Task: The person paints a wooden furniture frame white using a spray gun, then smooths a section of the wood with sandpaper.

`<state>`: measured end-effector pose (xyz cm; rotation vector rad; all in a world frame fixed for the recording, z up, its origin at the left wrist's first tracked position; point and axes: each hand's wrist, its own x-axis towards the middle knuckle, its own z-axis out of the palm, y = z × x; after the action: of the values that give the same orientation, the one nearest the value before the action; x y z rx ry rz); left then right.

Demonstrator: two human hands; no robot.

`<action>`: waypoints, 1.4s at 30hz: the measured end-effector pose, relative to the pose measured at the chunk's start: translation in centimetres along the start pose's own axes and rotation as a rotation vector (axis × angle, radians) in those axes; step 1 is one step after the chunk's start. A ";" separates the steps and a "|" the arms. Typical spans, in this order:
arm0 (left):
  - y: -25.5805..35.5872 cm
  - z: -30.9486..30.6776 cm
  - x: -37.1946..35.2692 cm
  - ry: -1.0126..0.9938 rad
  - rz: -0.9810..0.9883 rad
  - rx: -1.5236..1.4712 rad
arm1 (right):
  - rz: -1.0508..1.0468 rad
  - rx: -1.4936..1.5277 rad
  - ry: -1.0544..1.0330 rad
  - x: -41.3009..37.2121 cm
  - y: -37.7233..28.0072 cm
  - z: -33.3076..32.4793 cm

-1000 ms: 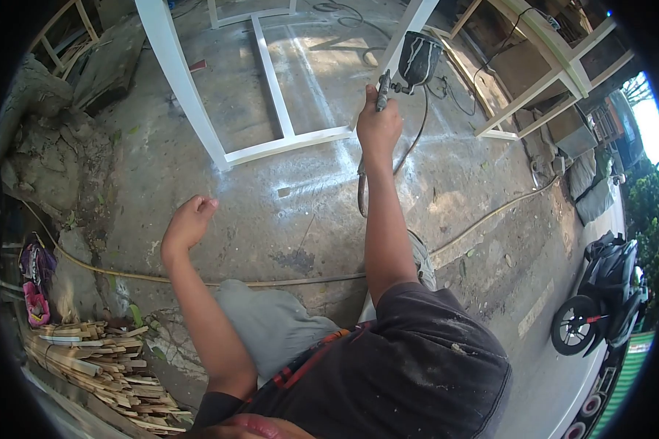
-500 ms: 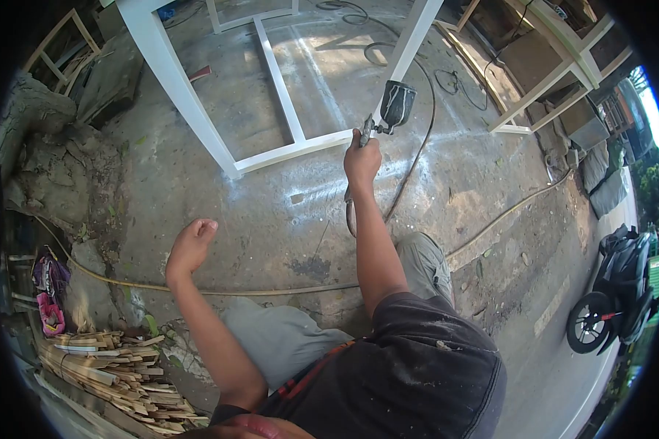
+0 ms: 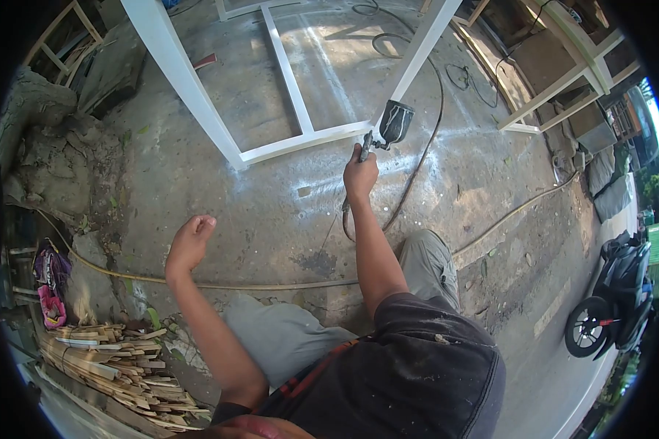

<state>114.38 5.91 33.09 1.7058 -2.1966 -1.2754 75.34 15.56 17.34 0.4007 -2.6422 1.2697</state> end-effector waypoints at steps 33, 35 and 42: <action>7.7 1.9 -2.9 0.027 0.112 0.185 | -0.139 0.191 -0.053 11.5 -6.4 -21.1; 8.4 2.2 -3.7 0.029 0.115 0.198 | -0.078 0.182 -0.127 10.1 -3.7 -19.5; 9.8 3.1 -6.3 0.034 0.088 0.266 | 0.031 0.045 -0.241 4.5 4.7 -14.3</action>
<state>107.60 13.15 39.94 1.6766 -2.4840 -0.9636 70.29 28.84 23.95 0.5540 -2.8309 1.3715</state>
